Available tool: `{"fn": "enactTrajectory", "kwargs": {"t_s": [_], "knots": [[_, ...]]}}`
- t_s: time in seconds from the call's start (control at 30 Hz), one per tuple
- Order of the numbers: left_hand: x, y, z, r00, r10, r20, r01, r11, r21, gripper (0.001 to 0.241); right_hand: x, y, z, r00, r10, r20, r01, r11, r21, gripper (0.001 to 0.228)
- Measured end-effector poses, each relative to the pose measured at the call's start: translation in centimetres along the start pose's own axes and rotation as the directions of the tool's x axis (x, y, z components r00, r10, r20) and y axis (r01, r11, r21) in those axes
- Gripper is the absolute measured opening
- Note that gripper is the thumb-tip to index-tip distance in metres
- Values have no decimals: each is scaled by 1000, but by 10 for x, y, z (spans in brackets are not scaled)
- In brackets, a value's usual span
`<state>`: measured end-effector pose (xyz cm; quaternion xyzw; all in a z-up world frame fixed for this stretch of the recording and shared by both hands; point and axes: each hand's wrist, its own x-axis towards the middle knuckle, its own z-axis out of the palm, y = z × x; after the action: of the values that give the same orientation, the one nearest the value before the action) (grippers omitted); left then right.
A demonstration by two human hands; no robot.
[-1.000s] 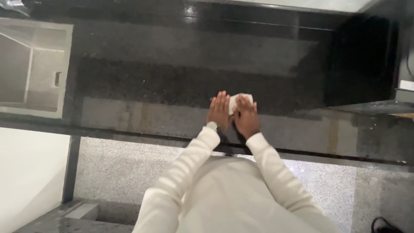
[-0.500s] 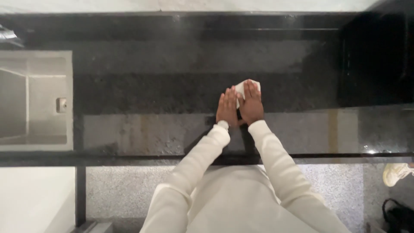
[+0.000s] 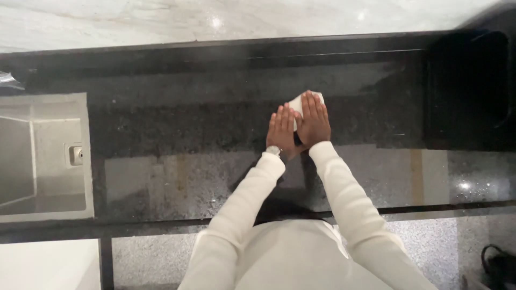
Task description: The person wipes the black countertop around a stainless steel sink using a white paper towel. They pull a fresh sheet from a dispenser, wet it under the faucet, and then wipe the surface in broad strokes.
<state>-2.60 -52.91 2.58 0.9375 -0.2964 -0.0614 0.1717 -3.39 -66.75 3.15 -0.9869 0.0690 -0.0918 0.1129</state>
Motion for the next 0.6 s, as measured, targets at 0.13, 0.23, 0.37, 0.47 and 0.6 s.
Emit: {"fn": "enactTrajectory", "kwargs": {"t_s": [0.13, 0.23, 0.37, 0.47, 0.6], "knots": [[27, -28, -19, 999, -30, 15, 28, 996, 88, 129, 42, -15, 15, 1000, -19, 18, 18, 999, 51, 64], [14, -54, -17, 990, -100, 100, 88, 988, 125, 125, 48, -39, 31, 994, -99, -46, 103, 991, 84, 60], [-11, -98, -24, 984, -130, -125, 136, 990, 44, 121, 64, -91, 37, 983, -182, 2, 180, 974, 135, 63], [-48, -127, -21, 961, -196, -194, 205, 979, 23, 121, 59, -132, 41, 966, -253, 55, 238, 952, 195, 65], [-107, -153, -26, 924, -267, -275, 283, 959, 18, 121, 41, -179, 49, 911, -388, 137, 336, 893, 299, 66]]}}
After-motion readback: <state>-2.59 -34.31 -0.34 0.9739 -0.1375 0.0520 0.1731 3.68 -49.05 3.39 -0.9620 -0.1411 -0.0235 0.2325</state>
